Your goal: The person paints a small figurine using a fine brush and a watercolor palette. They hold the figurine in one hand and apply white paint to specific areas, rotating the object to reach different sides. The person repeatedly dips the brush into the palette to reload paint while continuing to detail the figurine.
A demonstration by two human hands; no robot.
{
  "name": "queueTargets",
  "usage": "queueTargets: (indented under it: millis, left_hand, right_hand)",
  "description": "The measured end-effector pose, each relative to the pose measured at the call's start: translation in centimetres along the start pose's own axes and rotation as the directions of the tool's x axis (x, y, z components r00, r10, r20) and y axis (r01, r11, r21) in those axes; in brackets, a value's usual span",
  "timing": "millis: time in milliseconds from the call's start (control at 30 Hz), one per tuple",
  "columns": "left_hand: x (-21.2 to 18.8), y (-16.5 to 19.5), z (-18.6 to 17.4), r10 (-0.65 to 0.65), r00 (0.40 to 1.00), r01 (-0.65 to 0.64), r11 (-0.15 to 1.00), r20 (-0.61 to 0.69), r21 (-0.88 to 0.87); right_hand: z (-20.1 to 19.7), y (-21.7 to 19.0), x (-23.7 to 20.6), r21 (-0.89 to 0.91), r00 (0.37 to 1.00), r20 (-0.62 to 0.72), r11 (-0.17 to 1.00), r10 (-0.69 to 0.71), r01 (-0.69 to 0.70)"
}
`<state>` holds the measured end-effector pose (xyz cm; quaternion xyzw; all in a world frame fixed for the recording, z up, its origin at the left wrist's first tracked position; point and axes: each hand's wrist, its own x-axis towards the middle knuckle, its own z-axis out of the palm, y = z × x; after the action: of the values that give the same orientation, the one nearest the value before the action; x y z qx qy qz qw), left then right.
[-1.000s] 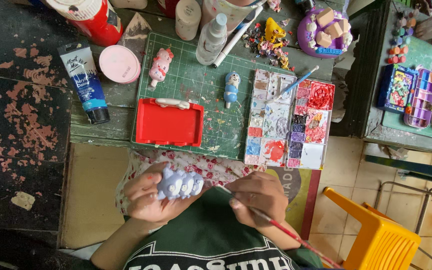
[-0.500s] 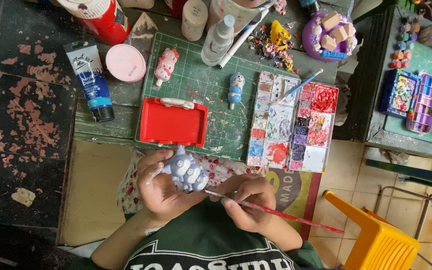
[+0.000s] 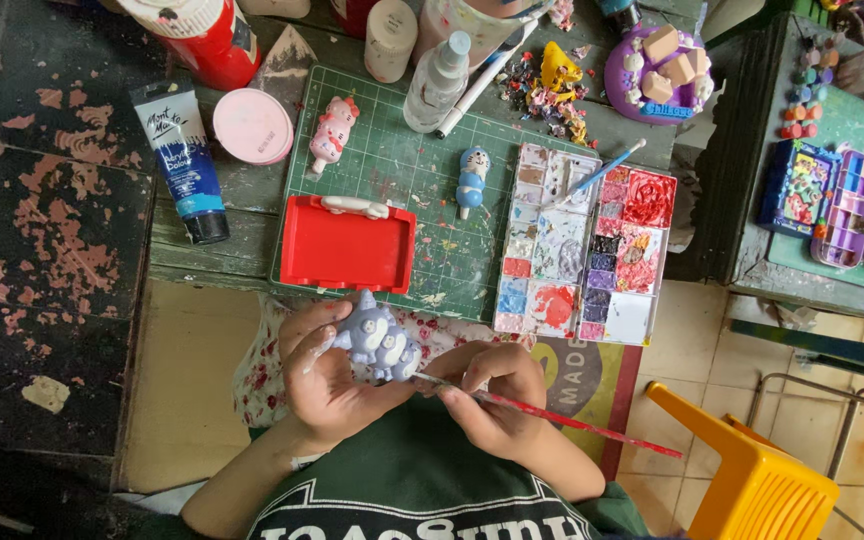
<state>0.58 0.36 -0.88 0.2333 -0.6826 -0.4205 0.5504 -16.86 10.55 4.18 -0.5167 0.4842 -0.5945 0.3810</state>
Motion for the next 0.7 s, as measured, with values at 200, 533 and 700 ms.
queueTargets:
  millis: [200, 533, 700]
  left_hand:
    - [0.09, 0.10, -0.15, 0.004, 1.000, -0.004, 1.000, 0.017, 0.015]
    - [0.30, 0.24, -0.06, 0.012, 1.000, -0.012, 1.000, 0.009, 0.017]
    - [0.27, 0.22, -0.18, 0.016, 1.000, -0.016, 0.998, 0.008, 0.064]
  right_hand:
    - [-0.11, -0.22, -0.12, 0.047, 0.998, -0.057, 0.999, 0.022, -0.020]
    - [-0.10, -0.15, 0.30, -0.011, 1.000, -0.029, 1.000, -0.002, 0.002]
    - [-0.08, -0.47, 0.28, 0.026, 0.997, -0.072, 1.000, 0.001, 0.001]
